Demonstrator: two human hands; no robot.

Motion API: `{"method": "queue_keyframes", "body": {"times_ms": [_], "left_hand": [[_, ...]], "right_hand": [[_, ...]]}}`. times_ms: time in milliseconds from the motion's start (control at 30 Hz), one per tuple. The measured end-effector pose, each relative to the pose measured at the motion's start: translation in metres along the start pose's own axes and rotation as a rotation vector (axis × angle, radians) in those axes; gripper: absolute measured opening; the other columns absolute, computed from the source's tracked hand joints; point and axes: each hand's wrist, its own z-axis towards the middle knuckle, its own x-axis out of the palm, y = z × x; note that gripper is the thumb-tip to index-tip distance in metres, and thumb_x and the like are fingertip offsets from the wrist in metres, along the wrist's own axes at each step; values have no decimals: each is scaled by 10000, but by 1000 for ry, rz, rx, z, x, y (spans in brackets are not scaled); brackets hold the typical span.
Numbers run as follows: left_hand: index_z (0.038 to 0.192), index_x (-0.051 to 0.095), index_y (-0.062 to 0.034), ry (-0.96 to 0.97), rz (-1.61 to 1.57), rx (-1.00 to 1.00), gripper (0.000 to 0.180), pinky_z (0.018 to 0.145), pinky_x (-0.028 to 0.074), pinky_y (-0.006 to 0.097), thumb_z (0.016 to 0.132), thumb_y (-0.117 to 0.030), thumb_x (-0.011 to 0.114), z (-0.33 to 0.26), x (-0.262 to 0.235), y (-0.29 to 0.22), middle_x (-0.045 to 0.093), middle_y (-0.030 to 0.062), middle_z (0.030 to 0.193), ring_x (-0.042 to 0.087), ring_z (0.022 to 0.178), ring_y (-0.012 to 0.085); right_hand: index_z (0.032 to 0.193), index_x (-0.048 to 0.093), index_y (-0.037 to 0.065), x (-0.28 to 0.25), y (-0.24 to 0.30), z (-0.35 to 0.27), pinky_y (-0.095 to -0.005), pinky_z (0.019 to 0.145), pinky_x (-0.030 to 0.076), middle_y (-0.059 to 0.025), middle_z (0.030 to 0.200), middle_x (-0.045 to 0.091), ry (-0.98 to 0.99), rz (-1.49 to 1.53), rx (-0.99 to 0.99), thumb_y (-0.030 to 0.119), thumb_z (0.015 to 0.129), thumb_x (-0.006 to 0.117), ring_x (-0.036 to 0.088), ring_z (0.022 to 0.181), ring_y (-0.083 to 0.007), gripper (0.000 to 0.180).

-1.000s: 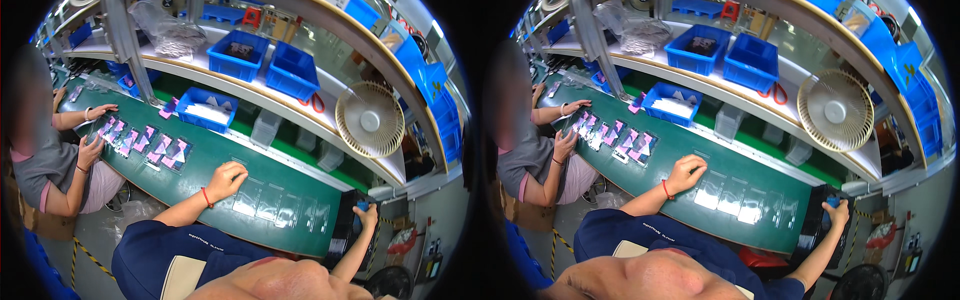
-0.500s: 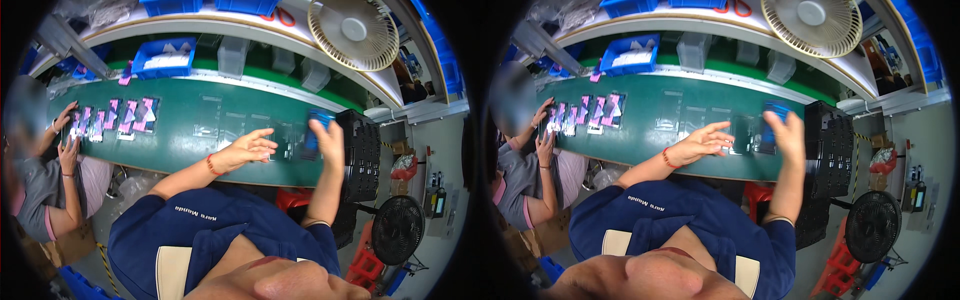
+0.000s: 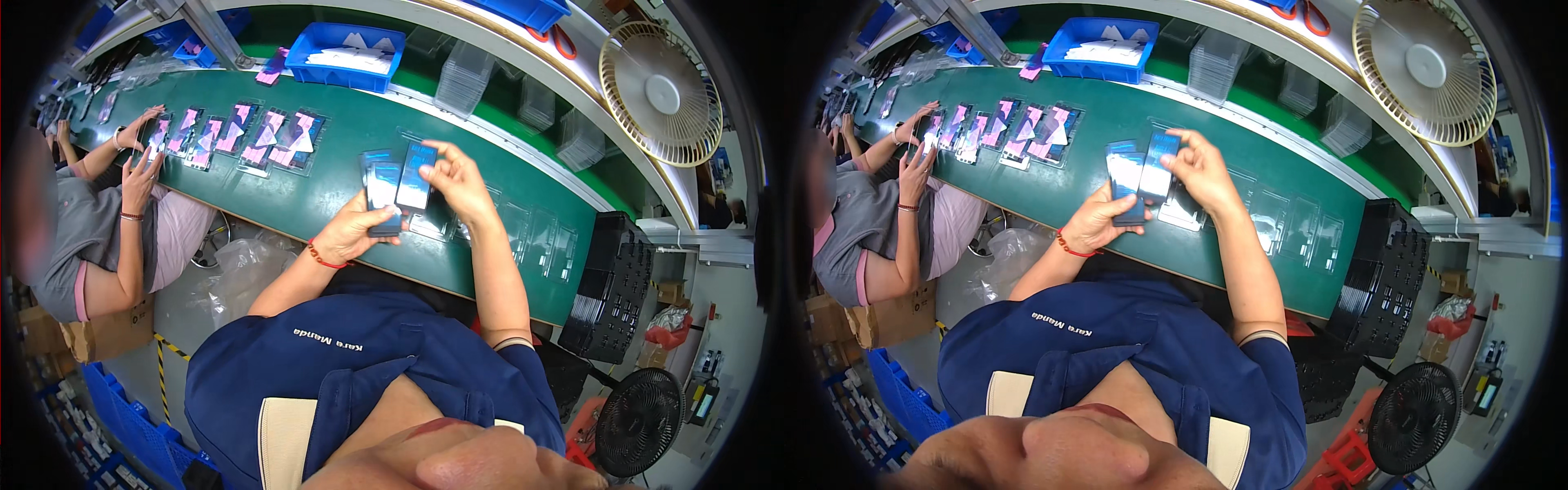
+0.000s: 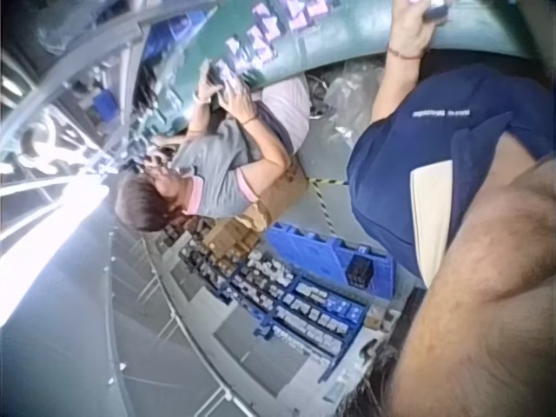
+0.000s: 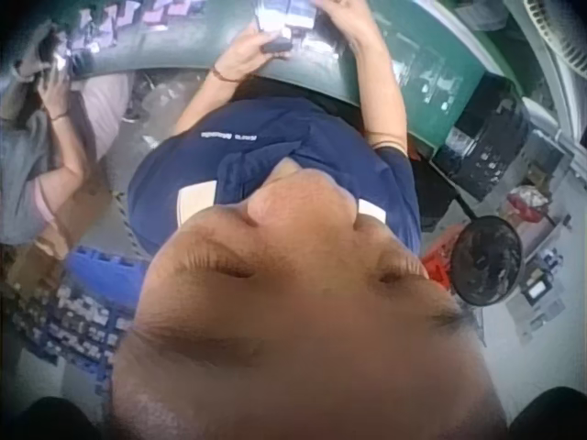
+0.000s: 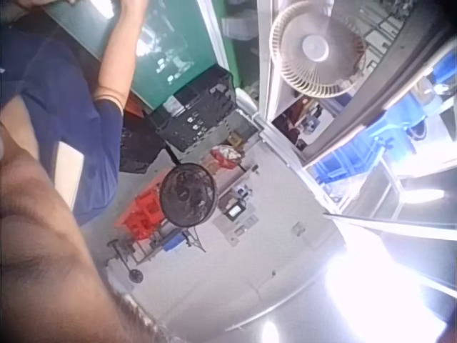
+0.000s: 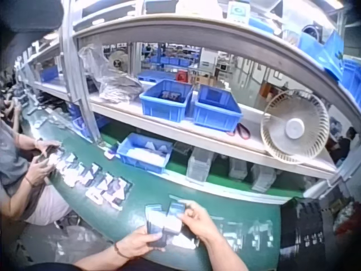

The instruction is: The person is sorting small cards and placing them into clear plastic trays on an assembly line.

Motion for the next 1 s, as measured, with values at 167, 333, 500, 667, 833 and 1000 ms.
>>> {"method": "queue_keyframes", "body": {"times_ms": [167, 333, 500, 667, 833, 1000], "left_hand": [[1323, 388, -88, -16, -136, 83, 427, 805, 563, 457, 924, -31, 528, -22, -17, -19, 539, 145, 1211, 592, 1076, 285], [1324, 391, -85, -79, -53, 111, 474, 789, 580, 423, 891, 5, 562, -25, -15, -21, 566, 117, 1184, 609, 1046, 246], [1288, 439, -111, -152, 188, 75, 520, 592, 598, 296, 829, -7, 660, -10, 4, -13, 620, 49, 1078, 644, 926, 163], [1267, 449, -105, -94, 123, -10, 464, 622, 593, 309, 852, -7, 633, 1, 13, 0, 612, 57, 1077, 640, 941, 174], [1313, 386, -90, 44, -52, 28, 430, 854, 552, 430, 914, -2, 519, 3, 11, 3, 541, 126, 1216, 571, 1117, 251], [1325, 374, -109, -106, 101, 36, 512, 753, 592, 399, 875, 16, 585, 5, 19, 10, 583, 99, 1168, 618, 1049, 226]], "right_hand": [[1225, 530, 14, -3, -9, 37, -277, 584, 449, -45, 646, 599, -199, -754, -95, 76, 767, 720, 569, 587, -113, 499], [1159, 582, 21, 3, -26, 31, -331, 587, 461, -56, 654, 622, -279, -1305, -498, 190, 722, 772, 582, 588, -207, 506], [1195, 544, 20, 18, -2, -7, -265, 575, 457, -77, 761, 640, -96, -472, -121, 232, 752, 775, 568, 628, -109, 542], [1238, 494, 25, -7, -18, -29, -207, 587, 428, 4, 751, 596, -125, -149, -92, -15, 794, 685, 515, 653, -41, 485], [1095, 618, 86, -28, -23, -37, -380, 831, 337, -66, 718, 630, -271, -1073, -78, 288, 672, 800, 582, 740, -246, 502], [1121, 603, 84, -20, -26, -48, -338, 771, 372, -11, 633, 579, -433, -1231, -311, 311, 718, 784, 550, 661, -185, 497]]}}
